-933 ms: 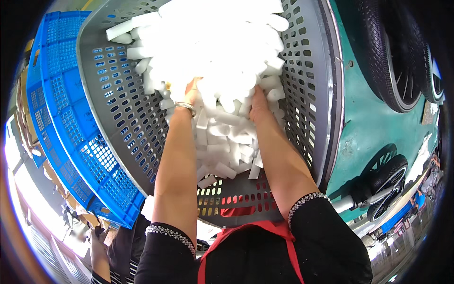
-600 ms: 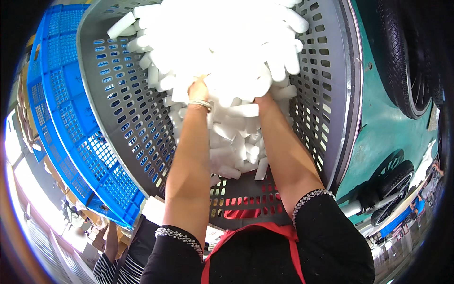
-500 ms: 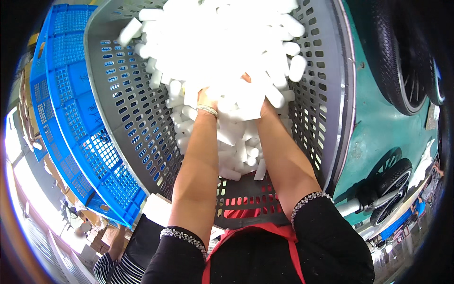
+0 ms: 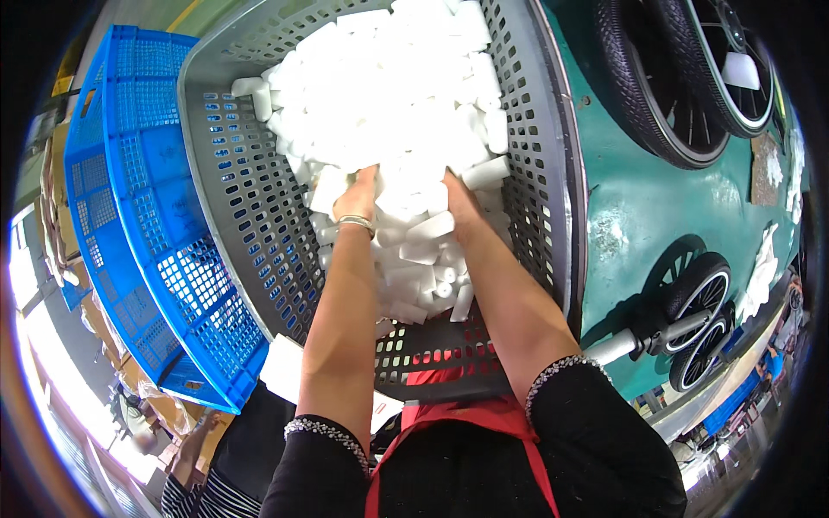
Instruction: The person assembles small wheels by attaching white foam plugs to the wheel hubs and then affixing the wheels to axle mounts. The person handles multiple wheels and axle mounts, placing them on a green workbench and occasionally moving them to a nearby metal table.
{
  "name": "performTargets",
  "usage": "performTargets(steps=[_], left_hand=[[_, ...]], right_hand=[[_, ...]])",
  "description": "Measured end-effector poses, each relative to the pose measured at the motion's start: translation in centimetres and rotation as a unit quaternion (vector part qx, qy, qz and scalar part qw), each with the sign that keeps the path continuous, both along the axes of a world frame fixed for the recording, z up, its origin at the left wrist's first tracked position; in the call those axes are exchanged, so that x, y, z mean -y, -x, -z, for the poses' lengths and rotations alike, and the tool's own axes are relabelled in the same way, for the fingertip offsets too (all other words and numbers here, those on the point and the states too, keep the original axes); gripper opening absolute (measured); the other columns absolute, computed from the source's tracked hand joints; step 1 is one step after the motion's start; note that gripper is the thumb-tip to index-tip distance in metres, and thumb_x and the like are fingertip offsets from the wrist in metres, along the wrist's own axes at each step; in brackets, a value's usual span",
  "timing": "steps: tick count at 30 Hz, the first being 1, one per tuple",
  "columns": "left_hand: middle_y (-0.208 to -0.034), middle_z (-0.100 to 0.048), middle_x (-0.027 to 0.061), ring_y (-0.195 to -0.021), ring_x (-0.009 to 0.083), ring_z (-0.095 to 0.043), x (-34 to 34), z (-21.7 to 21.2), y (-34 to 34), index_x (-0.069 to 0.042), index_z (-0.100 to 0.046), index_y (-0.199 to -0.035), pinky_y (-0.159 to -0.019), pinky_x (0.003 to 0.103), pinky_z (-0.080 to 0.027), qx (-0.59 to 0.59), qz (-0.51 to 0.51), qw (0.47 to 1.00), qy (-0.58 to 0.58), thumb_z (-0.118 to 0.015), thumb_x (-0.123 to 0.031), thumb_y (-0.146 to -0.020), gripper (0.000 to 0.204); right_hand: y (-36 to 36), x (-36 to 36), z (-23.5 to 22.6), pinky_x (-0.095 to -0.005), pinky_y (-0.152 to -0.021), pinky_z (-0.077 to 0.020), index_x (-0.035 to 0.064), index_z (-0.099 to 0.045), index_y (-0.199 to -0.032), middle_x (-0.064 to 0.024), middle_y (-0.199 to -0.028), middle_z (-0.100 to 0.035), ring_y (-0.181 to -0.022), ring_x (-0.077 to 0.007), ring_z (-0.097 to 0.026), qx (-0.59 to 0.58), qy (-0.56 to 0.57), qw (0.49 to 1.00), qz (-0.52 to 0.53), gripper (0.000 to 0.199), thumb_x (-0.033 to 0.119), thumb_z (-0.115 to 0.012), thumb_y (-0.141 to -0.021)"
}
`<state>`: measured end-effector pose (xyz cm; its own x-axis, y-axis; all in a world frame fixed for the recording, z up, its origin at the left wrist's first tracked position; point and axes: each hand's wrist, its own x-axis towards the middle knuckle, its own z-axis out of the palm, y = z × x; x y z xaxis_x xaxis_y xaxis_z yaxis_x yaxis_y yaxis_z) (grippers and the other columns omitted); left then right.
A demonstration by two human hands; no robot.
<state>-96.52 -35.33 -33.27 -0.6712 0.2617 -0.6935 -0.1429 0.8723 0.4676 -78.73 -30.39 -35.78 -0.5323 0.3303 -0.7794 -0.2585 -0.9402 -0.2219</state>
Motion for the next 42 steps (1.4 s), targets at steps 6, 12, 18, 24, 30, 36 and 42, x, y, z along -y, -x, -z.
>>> performTargets(steps=[6, 12, 18, 24, 30, 36, 42], left_hand=[[-0.111, -0.067, 0.0110, -0.104, 0.0304, -0.062, -0.7, -6.5, 0.7, -0.008, -0.067, -0.110, -0.094, 0.039, -0.047, -0.387, 0.092, 0.901, -0.173, -0.069, -0.019, -0.078, 0.034], [-0.134, -0.059, 0.0177, -0.124, 0.0350, -0.054, -8.6, -7.9, 4.2, -0.007, -0.055, -0.136, -0.104, 0.039, -0.044, -0.469, 0.281, 0.827, -0.132, -0.081, -0.045, -0.077, 0.075], [-0.122, -0.065, 0.0188, -0.116, 0.0304, -0.059, -12.5, -3.7, 6.8, -0.002, -0.061, -0.128, -0.099, 0.035, -0.046, -0.319, 0.336, 0.875, -0.141, -0.078, -0.062, -0.072, 0.083], [-0.125, -0.066, 0.0126, -0.117, 0.0229, -0.060, -9.6, -4.6, 5.5, -0.001, -0.065, -0.125, -0.102, 0.032, -0.044, 0.044, 0.320, 0.946, -0.025, -0.073, -0.065, -0.077, 0.080], [-0.135, -0.059, 0.0130, -0.126, 0.0250, -0.053, -6.7, -1.1, 2.0, -0.004, -0.054, -0.139, -0.110, 0.033, -0.036, 0.238, -0.150, 0.914, -0.292, -0.068, -0.055, -0.085, 0.075], [-0.127, -0.062, 0.0134, -0.114, 0.0200, -0.058, -6.5, -3.1, 4.6, 0.003, -0.059, -0.131, -0.099, 0.031, -0.045, -0.042, -0.174, 0.932, -0.314, -0.078, -0.044, -0.083, 0.071], [-0.125, -0.066, 0.0119, -0.118, 0.0210, -0.058, -9.1, -2.7, 4.0, 0.003, -0.055, -0.137, -0.103, 0.029, -0.041, -0.145, 0.133, 0.959, -0.205, -0.079, -0.060, -0.074, 0.091]], right_hand=[[-0.6, 2.8, -0.5, -0.0422, -0.102, -0.0409, 0.0077, -0.042, -0.145, -0.0104, -0.137, -0.054, -0.121, -0.0254, -0.055, 0.287, 0.060, 0.923, 0.249, 0.082, 0.068, -0.051, -0.091], [-0.1, -2.8, -3.4, -0.0478, -0.107, -0.0407, 0.0203, -0.045, -0.143, -0.0063, -0.138, -0.054, -0.129, -0.0275, -0.050, 0.086, 0.039, 0.960, 0.263, 0.078, 0.076, -0.046, -0.089], [1.1, -5.8, -1.7, -0.0394, -0.082, -0.0587, 0.0116, -0.047, -0.138, -0.0093, -0.119, -0.062, -0.104, -0.0238, -0.065, 0.031, -0.067, 0.977, 0.202, 0.070, 0.068, -0.040, -0.096], [0.5, -5.4, -1.6, -0.0335, -0.082, -0.0575, 0.0080, -0.053, -0.131, -0.0097, -0.114, -0.063, -0.097, -0.0216, -0.066, 0.043, -0.061, 0.984, 0.161, 0.058, 0.055, -0.050, -0.098], [1.1, -8.3, -2.1, -0.0334, -0.082, -0.0574, 0.0076, -0.054, -0.130, -0.0095, -0.114, -0.064, -0.097, -0.0214, -0.066, 0.022, -0.090, 0.983, 0.159, 0.057, 0.054, -0.050, -0.098], [-0.3, -6.5, -1.8, -0.0333, -0.081, -0.0574, 0.0073, -0.055, -0.129, -0.0093, -0.113, -0.064, -0.096, -0.0212, -0.066, 0.037, -0.062, 0.983, 0.172, 0.056, 0.053, -0.051, -0.097], [1.1, -8.3, -1.6, -0.0332, -0.081, -0.0573, 0.0069, -0.055, -0.129, -0.0091, -0.112, -0.064, -0.096, -0.0211, -0.067, 0.004, -0.087, 0.982, 0.170, 0.055, 0.052, -0.052, -0.097]])
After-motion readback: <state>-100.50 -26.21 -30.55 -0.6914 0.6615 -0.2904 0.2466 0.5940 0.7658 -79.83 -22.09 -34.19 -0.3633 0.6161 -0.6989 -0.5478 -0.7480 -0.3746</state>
